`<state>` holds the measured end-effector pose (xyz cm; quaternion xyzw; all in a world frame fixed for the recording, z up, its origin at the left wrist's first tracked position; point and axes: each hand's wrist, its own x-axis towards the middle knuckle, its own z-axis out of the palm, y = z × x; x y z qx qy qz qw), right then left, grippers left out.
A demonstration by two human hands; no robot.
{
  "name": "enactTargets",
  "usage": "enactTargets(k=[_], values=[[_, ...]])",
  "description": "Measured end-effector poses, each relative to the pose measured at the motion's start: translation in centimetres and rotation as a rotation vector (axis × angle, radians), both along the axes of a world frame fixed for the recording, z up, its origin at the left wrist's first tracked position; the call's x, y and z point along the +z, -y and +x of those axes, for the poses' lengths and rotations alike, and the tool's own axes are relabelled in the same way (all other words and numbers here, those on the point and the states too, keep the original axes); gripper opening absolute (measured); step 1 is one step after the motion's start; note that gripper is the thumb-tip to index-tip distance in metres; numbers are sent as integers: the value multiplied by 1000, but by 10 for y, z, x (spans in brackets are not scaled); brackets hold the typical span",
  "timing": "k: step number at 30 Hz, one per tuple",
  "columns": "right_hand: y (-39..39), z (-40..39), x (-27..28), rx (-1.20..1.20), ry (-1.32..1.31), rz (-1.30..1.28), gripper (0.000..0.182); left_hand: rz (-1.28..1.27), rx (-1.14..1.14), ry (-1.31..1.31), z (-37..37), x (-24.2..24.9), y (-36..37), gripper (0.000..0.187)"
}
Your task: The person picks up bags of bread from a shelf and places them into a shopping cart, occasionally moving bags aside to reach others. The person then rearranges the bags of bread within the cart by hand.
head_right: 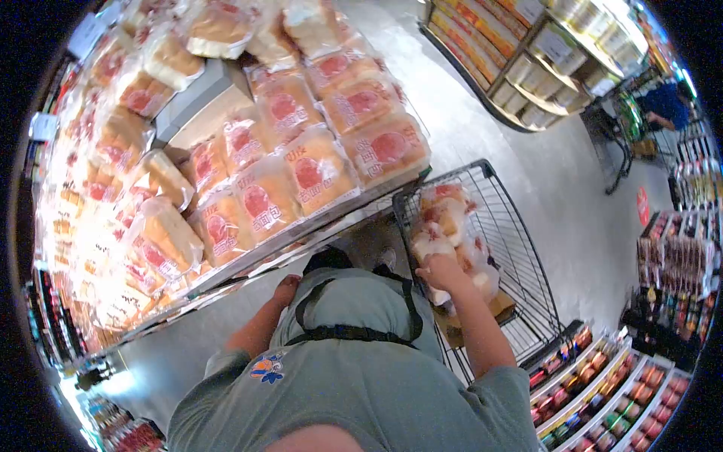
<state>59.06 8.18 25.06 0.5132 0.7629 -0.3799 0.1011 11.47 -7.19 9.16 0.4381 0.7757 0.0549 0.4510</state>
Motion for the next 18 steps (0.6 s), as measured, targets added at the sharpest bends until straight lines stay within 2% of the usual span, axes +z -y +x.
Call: enactTargets(k=[3, 5, 8, 10, 13, 16, 17, 18], values=[[-12, -29, 9, 44, -52, 1, 32, -26, 116, 78, 1, -4, 13, 29], [-14, -46, -2, 103, -37, 10, 32, 12, 89, 45, -4, -5, 20, 28], [-12, -71, 1, 218, -150, 120, 34, 137, 45, -14, 0, -5, 24, 26], [-9, -89, 14, 280, -197, 69, 33, 161, 173, 10, 5, 5, 23, 22], [-1, -102, -5, 368, -278, 89, 31, 235, 205, -17, 2, -5, 28, 19], [-8, -111, 7, 420, -190, 93, 31, 165, 208, -23, 3, 9, 24, 19], [-9, -111, 8, 448, -180, 127, 31, 171, 208, -21, -3, 0, 28, 19], [-11, -113, 11, 450, -176, 133, 31, 192, -76, -138, -13, -22, 34, 21]])
